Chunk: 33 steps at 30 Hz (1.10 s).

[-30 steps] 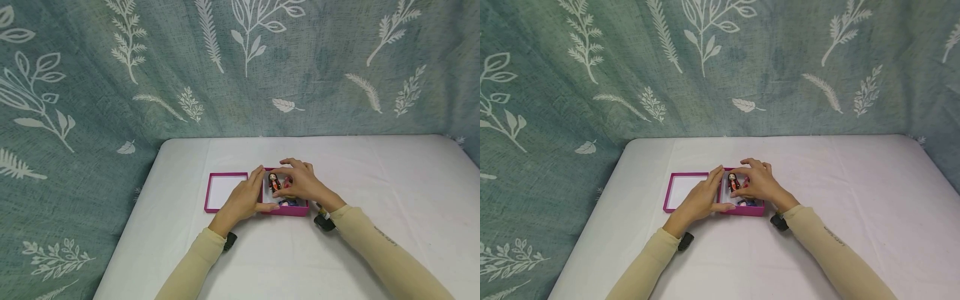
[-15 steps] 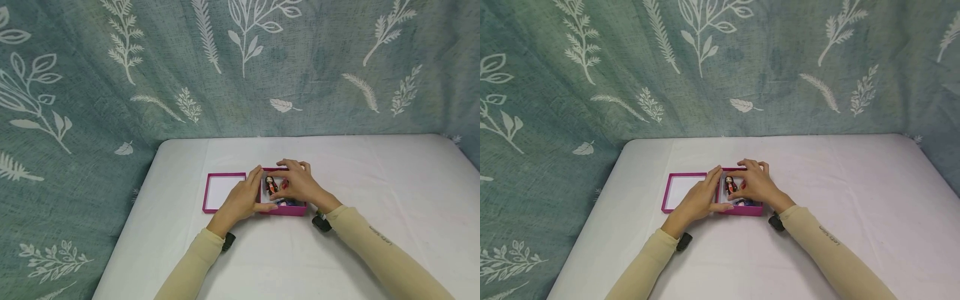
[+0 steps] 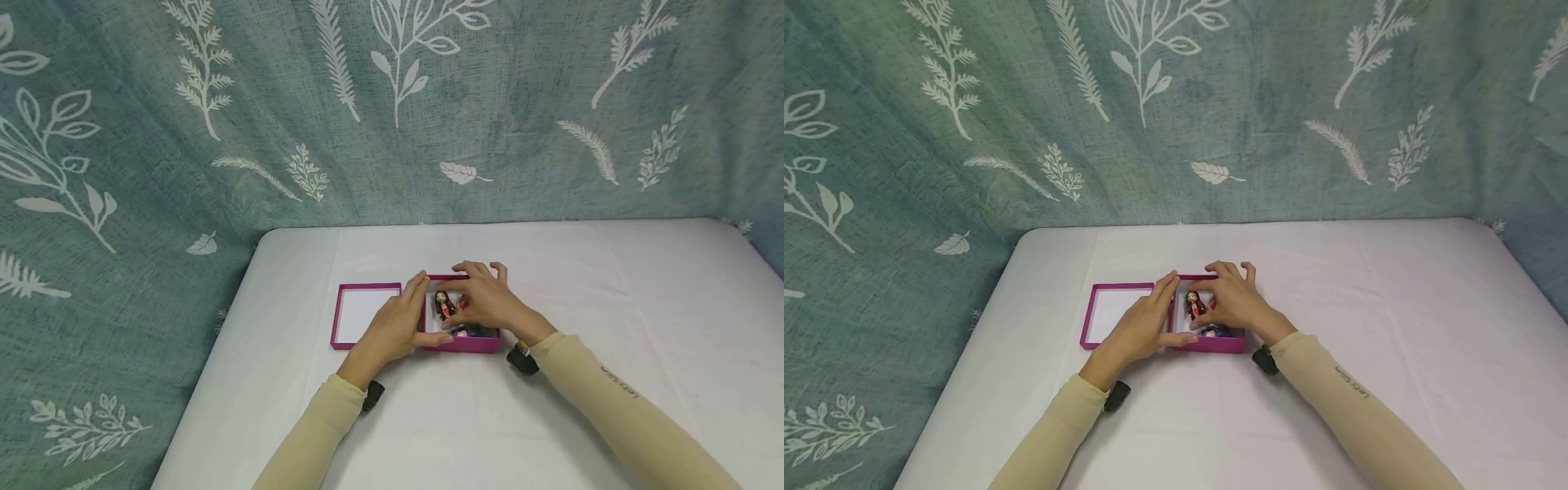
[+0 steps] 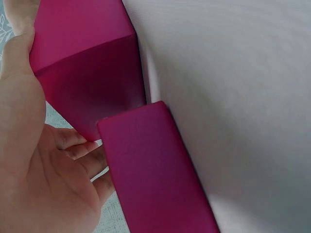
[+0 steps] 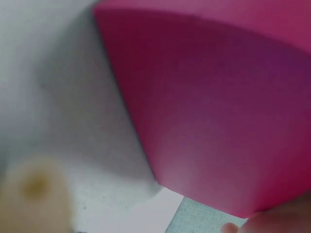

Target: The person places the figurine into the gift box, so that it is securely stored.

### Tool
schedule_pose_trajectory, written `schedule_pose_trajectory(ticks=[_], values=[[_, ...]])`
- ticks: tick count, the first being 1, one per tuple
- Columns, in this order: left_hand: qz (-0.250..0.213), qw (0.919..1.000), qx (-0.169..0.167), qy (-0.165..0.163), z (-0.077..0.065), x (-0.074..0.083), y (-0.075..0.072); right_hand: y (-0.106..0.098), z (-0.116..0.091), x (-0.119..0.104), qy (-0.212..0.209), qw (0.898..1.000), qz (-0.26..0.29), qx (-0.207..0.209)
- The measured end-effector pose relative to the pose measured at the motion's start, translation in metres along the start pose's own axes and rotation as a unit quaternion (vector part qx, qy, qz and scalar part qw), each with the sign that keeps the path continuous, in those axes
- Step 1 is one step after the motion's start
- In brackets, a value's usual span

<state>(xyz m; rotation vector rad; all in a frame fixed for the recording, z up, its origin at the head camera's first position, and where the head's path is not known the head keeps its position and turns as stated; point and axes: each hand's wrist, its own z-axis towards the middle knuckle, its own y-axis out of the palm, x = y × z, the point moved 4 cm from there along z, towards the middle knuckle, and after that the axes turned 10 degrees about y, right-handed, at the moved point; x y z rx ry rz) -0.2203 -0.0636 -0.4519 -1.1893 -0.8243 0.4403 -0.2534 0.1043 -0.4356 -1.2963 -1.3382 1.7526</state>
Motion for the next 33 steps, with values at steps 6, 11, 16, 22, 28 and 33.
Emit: schedule_pose_trajectory(ticks=[6, 11, 16, 22, 28, 33], values=[[0.004, 1.0, -0.001, 0.005, 0.001, 0.002, 0.0, -0.001, -0.001, -0.002, -0.004, 1.0, -0.003, 0.016], [0.002, 1.0, 0.003, 0.007, 0.002, 0.002, 0.0, -0.001, -0.001, -0.002, 0.013, 0.999, -0.005, 0.033], [0.0, 1.0, 0.002, 0.008, 0.003, 0.003, 0.0, 0.001, -0.002, -0.002, 0.023, 0.999, -0.027, 0.041], [-0.002, 1.0, 0.004, 0.008, 0.002, 0.003, -0.001, 0.004, -0.003, -0.003, 0.021, 0.998, -0.043, 0.051], [-0.003, 1.0, 0.002, 0.004, 0.001, 0.002, -0.001, 0.008, -0.001, -0.003, 0.021, 0.997, -0.049, 0.061], [0.0, 1.0, 0.003, 0.004, 0.0, 0.002, -0.001, 0.01, 0.001, -0.004, 0.02, 0.996, -0.049, 0.068]])
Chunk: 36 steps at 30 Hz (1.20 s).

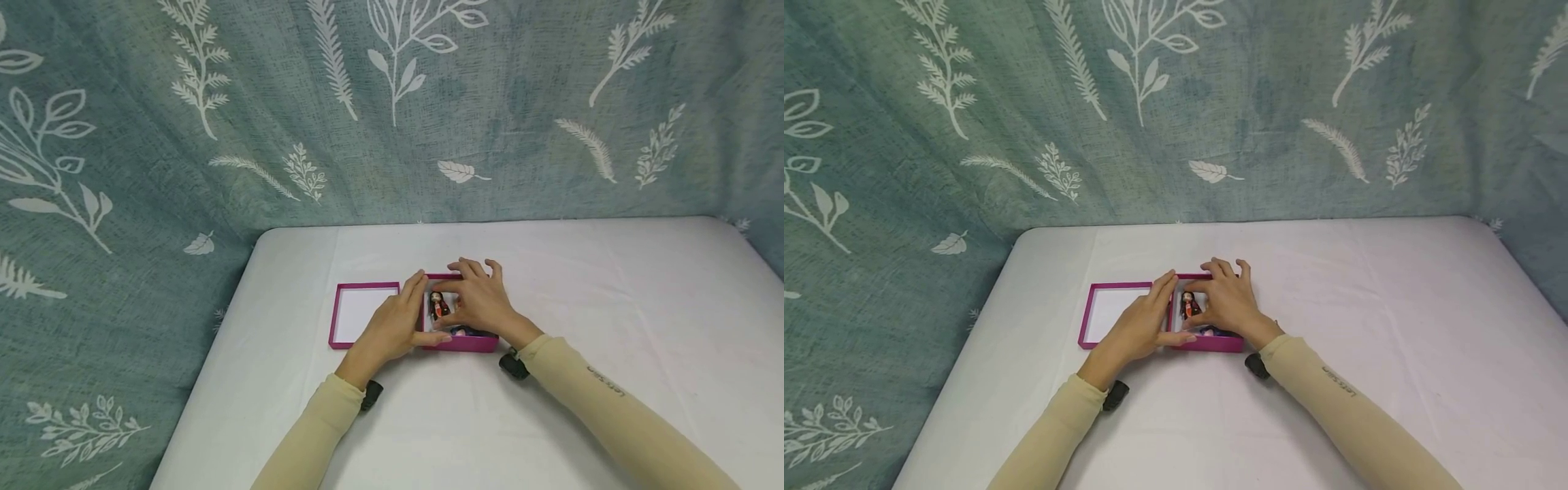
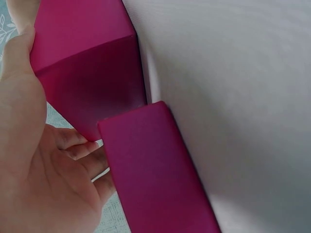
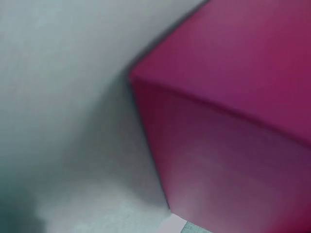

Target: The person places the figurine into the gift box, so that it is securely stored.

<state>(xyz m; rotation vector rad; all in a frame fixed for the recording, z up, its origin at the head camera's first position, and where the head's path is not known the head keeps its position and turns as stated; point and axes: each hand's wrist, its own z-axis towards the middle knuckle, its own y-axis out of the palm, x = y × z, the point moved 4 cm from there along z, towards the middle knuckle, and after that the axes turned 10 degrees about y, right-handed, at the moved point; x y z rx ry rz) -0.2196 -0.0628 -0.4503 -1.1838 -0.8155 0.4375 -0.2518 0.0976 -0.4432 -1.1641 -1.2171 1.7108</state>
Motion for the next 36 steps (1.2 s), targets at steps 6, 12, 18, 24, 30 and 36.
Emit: schedule_pose_trajectory(ticks=[6, 12, 18, 24, 30, 36], values=[[0.002, 1.0, 0.003, 0.003, 0.0001, -0.0002, 0.0003, -0.0002, -0.0001, -0.0013, -0.004, 1.0, -0.004, -0.007], [0.005, 1.0, 0.003, 0.007, -0.0004, -0.0008, -0.0006, -0.0002, 0.0009, -0.0022, -0.003, 1.0, -0.003, -0.012], [0.002, 1.0, 0.001, 0.001, -0.0007, -0.0004, -0.001, 0.0006, 0.0, -0.0019, -0.003, 1.0, -0.012, -0.016], [-0.003, 1.0, -0.007, -0.004, 0.0001, 0.0008, -0.0004, 0.0007, -0.0015, -0.0012, -0.008, 0.999, -0.03, -0.022], [0.0, 1.0, -0.007, -0.007, 0.0005, 0.0003, 0.0, 0.0019, -0.0011, -0.0007, -0.004, 0.999, -0.044, -0.025], [0.002, 1.0, -0.005, -0.004, 0.0004, -0.0002, 0.0002, 0.0017, -0.0011, -0.0016, -0.004, 0.999, -0.042, -0.024]])
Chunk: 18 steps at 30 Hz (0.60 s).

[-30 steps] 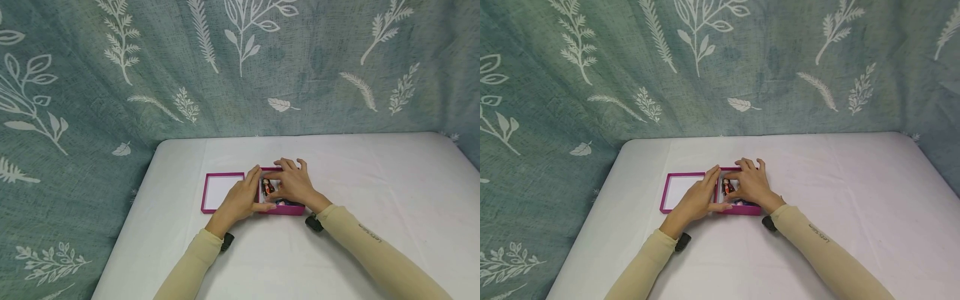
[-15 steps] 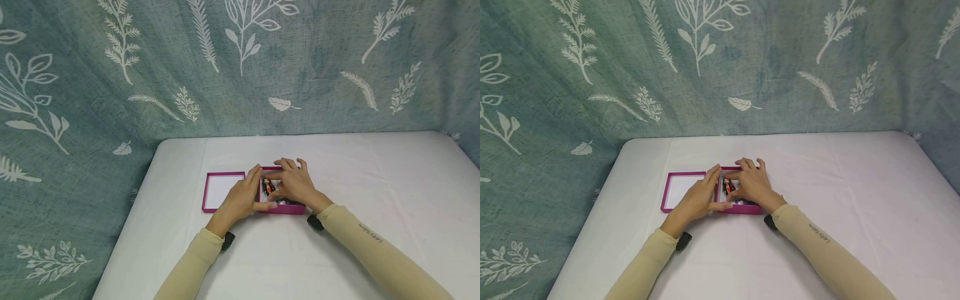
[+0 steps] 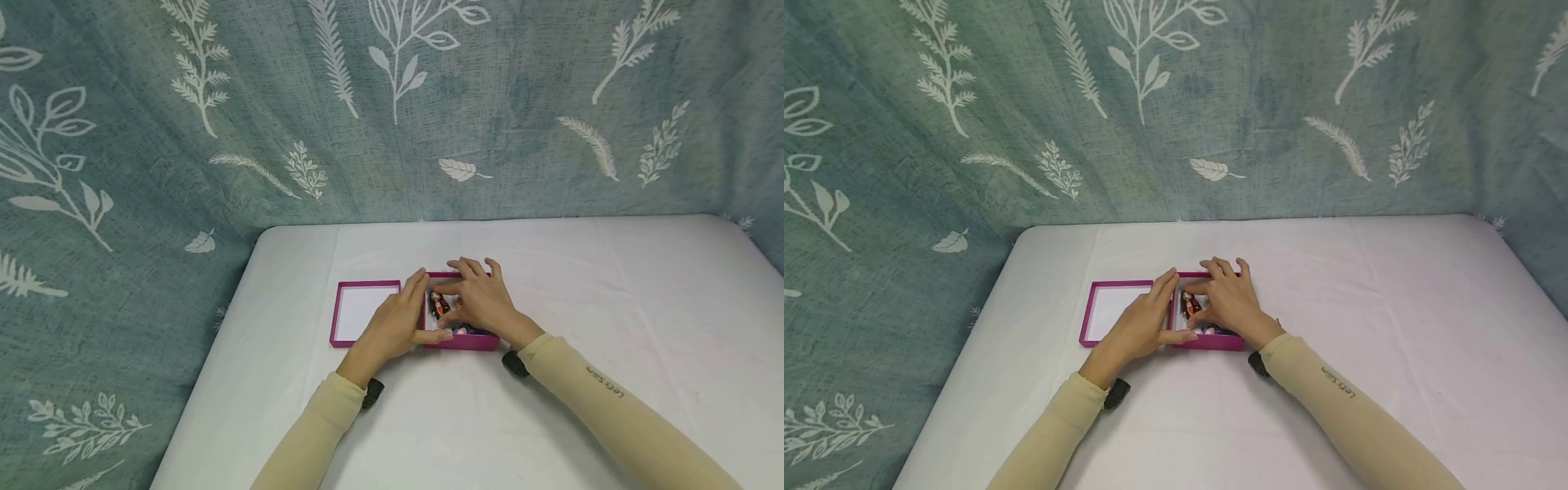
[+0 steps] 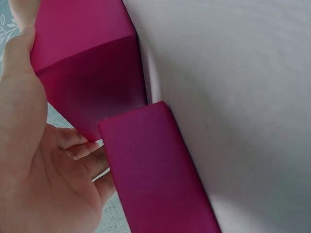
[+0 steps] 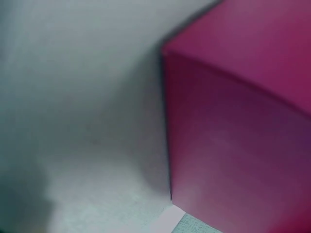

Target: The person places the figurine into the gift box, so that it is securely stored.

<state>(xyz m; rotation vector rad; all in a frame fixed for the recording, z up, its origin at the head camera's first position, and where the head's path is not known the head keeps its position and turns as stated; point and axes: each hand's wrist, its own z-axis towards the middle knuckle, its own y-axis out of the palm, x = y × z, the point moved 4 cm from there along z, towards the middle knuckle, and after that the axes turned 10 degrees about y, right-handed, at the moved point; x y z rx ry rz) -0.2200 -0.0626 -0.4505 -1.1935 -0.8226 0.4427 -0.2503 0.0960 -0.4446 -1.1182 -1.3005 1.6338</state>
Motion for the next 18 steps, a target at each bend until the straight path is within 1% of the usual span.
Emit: schedule_pose_trajectory(ticks=[8, 18], values=[[-0.008, 1.0, 0.001, 0.0, -0.0012, -0.0006, -0.0003, 0.0003, 0.0004, -0.0009, -0.001, 1.0, 0.012, 0.001], [-0.005, 1.0, -0.004, -0.001, -0.0012, -0.0002, 0.0001, -0.0004, -0.0007, -0.0008, -0.001, 1.0, 0.018, 0.007]])
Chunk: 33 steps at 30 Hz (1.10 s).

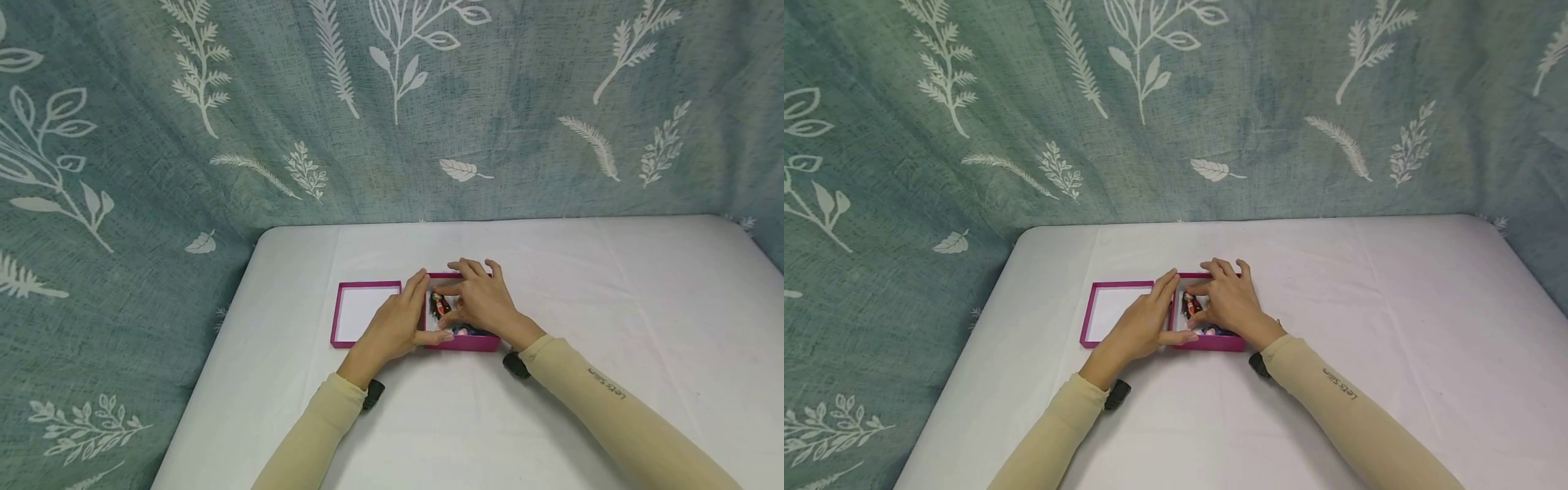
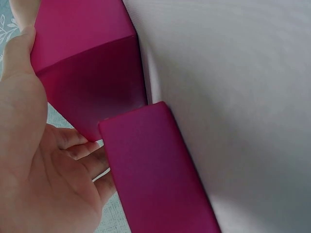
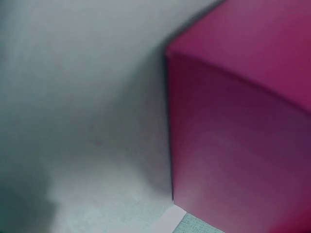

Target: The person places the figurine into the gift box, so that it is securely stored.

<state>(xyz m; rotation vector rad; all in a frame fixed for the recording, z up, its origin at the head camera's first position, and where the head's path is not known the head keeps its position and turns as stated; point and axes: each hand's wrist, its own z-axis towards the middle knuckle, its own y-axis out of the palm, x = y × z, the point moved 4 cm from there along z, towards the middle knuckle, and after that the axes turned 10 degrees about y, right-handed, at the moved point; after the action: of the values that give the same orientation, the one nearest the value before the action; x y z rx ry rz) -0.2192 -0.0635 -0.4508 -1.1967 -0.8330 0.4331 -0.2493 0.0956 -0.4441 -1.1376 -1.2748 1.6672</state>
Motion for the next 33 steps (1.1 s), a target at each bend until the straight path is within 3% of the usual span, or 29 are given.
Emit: schedule_pose_trajectory(ticks=[33], values=[[0.001, 1.0, 0.004, 0.004, 0.0009, -0.0011, 0.0006, 0.0004, 0.001, 0.0015, -0.011, 1.0, 0.003, 0.018]])
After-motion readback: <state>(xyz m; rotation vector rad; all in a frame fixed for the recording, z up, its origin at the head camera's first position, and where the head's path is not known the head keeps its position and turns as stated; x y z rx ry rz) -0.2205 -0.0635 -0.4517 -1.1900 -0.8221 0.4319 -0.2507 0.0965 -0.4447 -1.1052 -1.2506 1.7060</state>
